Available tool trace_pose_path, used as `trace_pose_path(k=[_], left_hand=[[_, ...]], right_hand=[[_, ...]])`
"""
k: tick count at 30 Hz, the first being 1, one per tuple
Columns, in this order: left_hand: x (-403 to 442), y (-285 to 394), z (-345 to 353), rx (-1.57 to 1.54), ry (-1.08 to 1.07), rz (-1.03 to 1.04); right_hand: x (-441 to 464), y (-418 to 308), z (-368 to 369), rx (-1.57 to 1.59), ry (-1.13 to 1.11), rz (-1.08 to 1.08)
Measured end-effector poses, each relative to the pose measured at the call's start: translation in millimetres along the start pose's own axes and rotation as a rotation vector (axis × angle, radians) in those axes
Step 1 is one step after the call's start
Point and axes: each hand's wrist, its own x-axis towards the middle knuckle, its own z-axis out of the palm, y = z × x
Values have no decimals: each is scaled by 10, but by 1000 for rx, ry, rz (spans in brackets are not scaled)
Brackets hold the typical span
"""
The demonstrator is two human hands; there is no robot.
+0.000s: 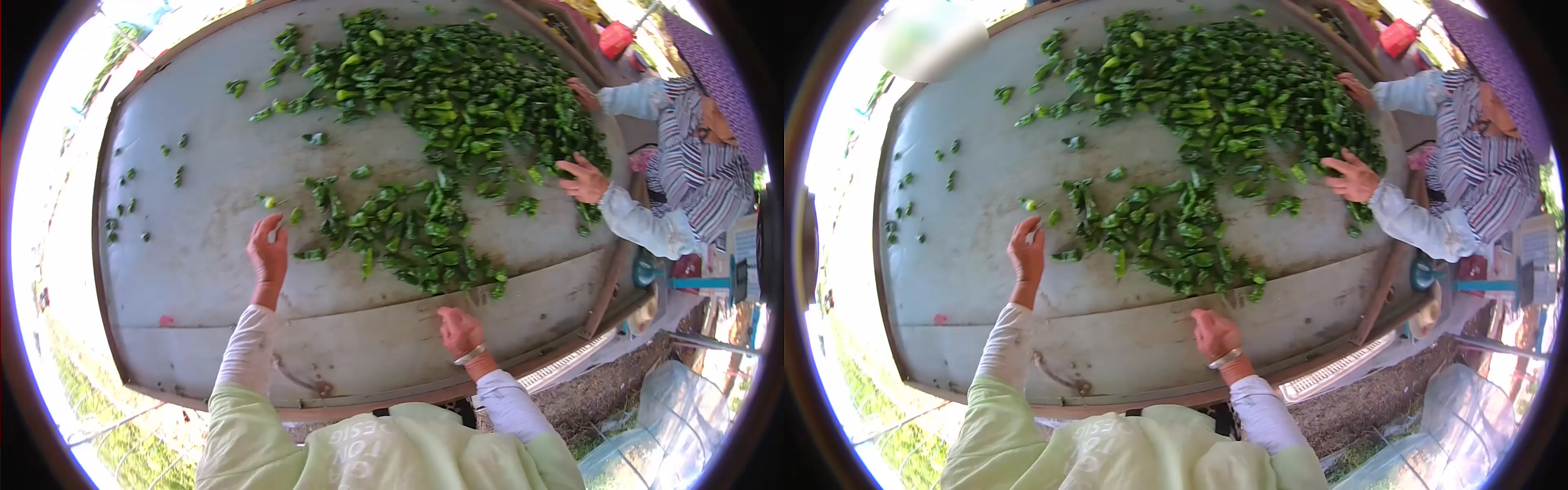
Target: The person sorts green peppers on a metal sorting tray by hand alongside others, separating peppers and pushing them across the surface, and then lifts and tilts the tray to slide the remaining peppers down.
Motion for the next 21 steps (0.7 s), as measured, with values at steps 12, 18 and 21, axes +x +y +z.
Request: trace_pose_path(k=[12,18,21], left_hand=[[133,-7,17,-5,47,-85],[121,64,245,171,-145,36],[197,47,317,231,-165,35]], right_hand=[[54,-11,35,-148,169,-162],[64,-18,19,-153,178,-182],[72,-75,-21,-129,151,-144]])
